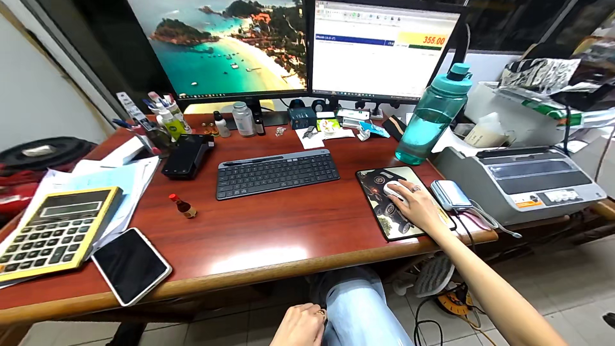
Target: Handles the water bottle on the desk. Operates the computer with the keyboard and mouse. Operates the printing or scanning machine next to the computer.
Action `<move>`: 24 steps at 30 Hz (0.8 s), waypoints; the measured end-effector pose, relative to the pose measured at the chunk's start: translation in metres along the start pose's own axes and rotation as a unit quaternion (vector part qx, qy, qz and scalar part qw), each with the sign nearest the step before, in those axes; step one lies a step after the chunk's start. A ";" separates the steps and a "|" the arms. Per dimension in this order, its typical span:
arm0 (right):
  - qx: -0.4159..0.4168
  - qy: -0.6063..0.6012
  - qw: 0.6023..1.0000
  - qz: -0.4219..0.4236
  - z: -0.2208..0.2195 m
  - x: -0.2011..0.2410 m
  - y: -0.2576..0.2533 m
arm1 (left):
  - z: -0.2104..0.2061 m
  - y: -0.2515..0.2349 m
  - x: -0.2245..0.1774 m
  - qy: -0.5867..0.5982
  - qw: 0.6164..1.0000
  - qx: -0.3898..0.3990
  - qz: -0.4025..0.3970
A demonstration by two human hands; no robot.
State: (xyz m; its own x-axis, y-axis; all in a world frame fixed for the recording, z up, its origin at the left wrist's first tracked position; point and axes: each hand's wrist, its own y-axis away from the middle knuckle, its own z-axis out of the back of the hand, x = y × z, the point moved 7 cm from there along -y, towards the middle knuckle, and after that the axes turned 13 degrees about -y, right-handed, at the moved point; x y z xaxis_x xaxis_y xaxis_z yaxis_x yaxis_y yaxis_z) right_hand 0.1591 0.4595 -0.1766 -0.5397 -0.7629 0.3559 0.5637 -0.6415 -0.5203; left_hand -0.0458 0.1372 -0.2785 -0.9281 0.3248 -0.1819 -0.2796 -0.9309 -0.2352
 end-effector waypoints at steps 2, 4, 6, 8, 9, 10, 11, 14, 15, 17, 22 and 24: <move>-0.007 0.011 1.000 0.004 0.003 0.007 -0.001 | -0.001 -0.001 0.000 0.007 1.000 0.005 0.003; -0.019 0.017 0.999 0.039 -0.003 0.026 -0.008 | -0.003 -0.001 0.000 0.009 1.000 0.005 0.002; -0.007 -0.006 0.997 0.072 -0.024 0.052 -0.021 | -0.004 -0.002 0.000 0.013 1.000 0.009 0.002; 0.023 -0.050 0.994 0.091 -0.053 0.079 -0.039 | -0.003 -0.003 0.001 0.014 1.000 0.006 0.003; 0.051 -0.081 0.992 0.087 -0.070 0.090 -0.050 | -0.003 -0.002 0.002 0.013 1.000 0.003 0.003; 0.078 -0.109 0.988 0.080 -0.087 0.097 -0.062 | -0.002 -0.002 0.004 0.010 1.000 0.000 0.004; 0.099 -0.132 0.983 0.075 -0.103 0.101 -0.075 | -0.001 -0.001 0.006 0.005 1.000 -0.004 0.006; 0.108 -0.138 0.982 0.070 -0.134 0.103 -0.103 | 0.001 -0.001 0.011 0.003 1.000 0.001 0.013; 0.105 -0.132 0.984 0.061 -0.137 0.103 -0.109 | 0.001 -0.001 0.012 0.004 1.000 0.004 0.015; 0.087 -0.118 0.988 0.057 -0.139 0.103 -0.116 | 0.000 -0.001 0.013 0.005 1.000 0.009 0.017; 0.081 -0.074 0.993 0.036 -0.142 0.102 -0.120 | 0.001 -0.001 0.011 0.009 1.000 0.002 0.008; 0.037 -0.065 0.997 0.008 -0.137 0.094 -0.128 | 0.002 -0.001 0.011 0.010 1.000 -0.005 0.006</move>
State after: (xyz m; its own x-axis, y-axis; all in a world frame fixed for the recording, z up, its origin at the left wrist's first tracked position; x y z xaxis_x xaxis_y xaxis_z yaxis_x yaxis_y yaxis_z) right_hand -0.0497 0.4806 -0.1832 -0.4470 -0.7744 0.4478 0.6194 -0.6291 -0.4696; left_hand -0.0562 0.1409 -0.2787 -0.9267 0.3161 -0.2035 -0.2651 -0.9333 -0.2422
